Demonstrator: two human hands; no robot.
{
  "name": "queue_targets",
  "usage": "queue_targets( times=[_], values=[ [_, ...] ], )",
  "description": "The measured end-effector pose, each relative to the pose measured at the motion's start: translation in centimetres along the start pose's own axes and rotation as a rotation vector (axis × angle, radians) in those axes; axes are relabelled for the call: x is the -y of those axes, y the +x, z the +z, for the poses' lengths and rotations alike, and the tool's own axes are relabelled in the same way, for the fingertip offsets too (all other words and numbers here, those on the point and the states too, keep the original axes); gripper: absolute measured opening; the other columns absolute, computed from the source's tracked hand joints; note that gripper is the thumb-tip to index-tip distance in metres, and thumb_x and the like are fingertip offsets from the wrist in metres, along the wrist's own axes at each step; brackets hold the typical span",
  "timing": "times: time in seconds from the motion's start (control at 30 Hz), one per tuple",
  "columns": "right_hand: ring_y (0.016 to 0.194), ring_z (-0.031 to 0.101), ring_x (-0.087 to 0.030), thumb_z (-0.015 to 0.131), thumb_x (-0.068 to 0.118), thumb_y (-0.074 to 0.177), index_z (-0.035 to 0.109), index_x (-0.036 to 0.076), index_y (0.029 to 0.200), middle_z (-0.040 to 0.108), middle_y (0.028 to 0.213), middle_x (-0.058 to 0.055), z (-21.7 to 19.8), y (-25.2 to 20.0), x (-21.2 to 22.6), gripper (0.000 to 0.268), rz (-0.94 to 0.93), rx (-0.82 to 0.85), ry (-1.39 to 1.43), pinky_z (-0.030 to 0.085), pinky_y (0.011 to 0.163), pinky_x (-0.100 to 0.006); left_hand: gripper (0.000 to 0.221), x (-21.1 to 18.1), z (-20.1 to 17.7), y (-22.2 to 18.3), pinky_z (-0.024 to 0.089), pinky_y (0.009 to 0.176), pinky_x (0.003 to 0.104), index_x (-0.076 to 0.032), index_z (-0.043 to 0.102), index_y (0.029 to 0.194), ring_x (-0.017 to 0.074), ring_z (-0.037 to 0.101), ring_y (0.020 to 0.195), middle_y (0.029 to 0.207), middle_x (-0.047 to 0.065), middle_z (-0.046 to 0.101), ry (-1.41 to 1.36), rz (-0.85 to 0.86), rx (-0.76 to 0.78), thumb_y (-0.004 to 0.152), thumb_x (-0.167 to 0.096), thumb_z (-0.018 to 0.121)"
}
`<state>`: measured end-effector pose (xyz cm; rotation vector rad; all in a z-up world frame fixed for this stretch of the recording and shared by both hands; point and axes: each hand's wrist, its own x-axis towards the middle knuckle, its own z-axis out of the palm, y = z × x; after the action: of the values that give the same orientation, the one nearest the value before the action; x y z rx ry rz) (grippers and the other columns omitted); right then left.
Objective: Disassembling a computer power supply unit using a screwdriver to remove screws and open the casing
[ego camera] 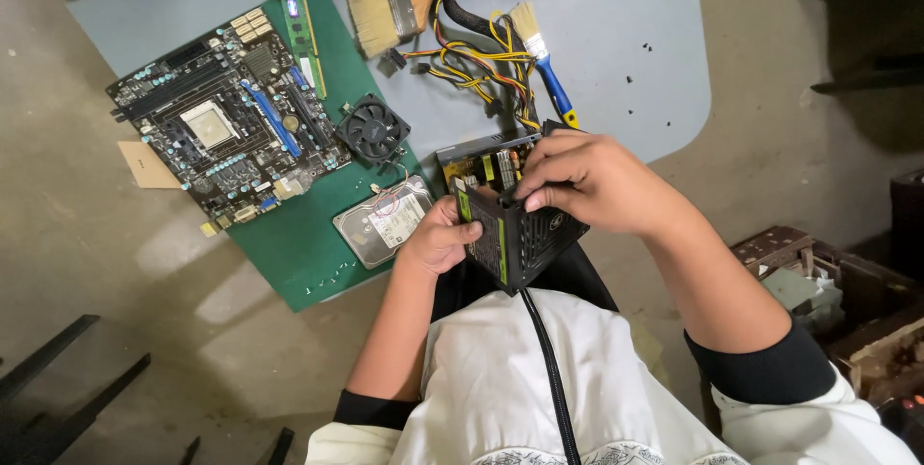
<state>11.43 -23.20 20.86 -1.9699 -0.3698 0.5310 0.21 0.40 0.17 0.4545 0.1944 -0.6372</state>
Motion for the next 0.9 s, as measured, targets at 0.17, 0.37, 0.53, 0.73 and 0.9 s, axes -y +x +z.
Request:
queue_targets(
  times=[0.17, 0.37, 0.53, 0.73, 0.9],
  values=[
    [0.082, 0.073, -0.033, 0.088, 0.015, 0.092, 0.087, 0.009, 0.096, 0.078, 0.091, -0.01, 0.2, 0.2, 0.4, 0.007, -0.028, -0.058, -0.011, 0.059, 0.084, -0.046, 0.045, 2.4, -2.2, -0.3, 0.052, 0.116, 0.049, -0.002, 0.078, 0.133, 0.0313, 0.071, 0.13, 0.134, 0.018, 0.078, -0.012, 0.001, -0.019, 0.089, -0.009, 0.085],
    [0.086, 0.075, -0.033, 0.087, 0.014, 0.093, 0.086, 0.008, 0.101, 0.08, 0.096, -0.012, 0.3, 0.3, 0.6, 0.01, -0.063, -0.083, -0.027, 0.059, 0.085, -0.046, 0.049, 2.7, -1.8, -0.2, 0.049, 0.119, 0.051, -0.004, 0.075, 0.139, 0.0348, 0.069, 0.133, 0.139, 0.02, 0.075, -0.016, 0.005, -0.031, 0.093, -0.016, 0.083],
    [0.088, 0.074, -0.037, 0.089, 0.019, 0.09, 0.086, 0.006, 0.106, 0.081, 0.101, -0.015, 0.0, 0.3, 0.9, 0.02, -0.069, -0.046, -0.01, 0.059, 0.088, -0.051, 0.051, 3.1, -2.5, -0.3, 0.051, 0.116, 0.053, -0.003, 0.074, 0.141, 0.0343, 0.07, 0.132, 0.139, 0.021, 0.075, -0.041, -0.005, -0.038, 0.094, -0.019, 0.082],
    [0.088, 0.075, -0.037, 0.095, 0.024, 0.084, 0.086, 0.007, 0.108, 0.081, 0.1, -0.015, -1.3, -0.1, 0.5, 0.03, -0.087, -0.109, 0.022, 0.059, 0.085, -0.048, 0.044, 0.6, 1.1, -0.3, 0.056, 0.111, 0.051, -0.007, 0.077, 0.138, 0.0297, 0.073, 0.127, 0.134, 0.016, 0.079, -0.06, -0.011, 0.006, 0.096, -0.019, 0.082],
    [0.084, 0.067, -0.033, 0.085, 0.013, 0.11, 0.081, 0.004, 0.121, 0.075, 0.1, -0.016, -7.9, -0.4, -7.0, 0.015, 0.058, -0.364, -0.265, 0.051, 0.077, -0.044, 0.045, 1.5, 0.6, -0.2, 0.057, 0.107, 0.059, 0.002, 0.073, 0.137, 0.0407, 0.074, 0.122, 0.13, 0.027, 0.077, -0.137, -0.014, -0.05, 0.095, -0.012, 0.077]
  ],
)
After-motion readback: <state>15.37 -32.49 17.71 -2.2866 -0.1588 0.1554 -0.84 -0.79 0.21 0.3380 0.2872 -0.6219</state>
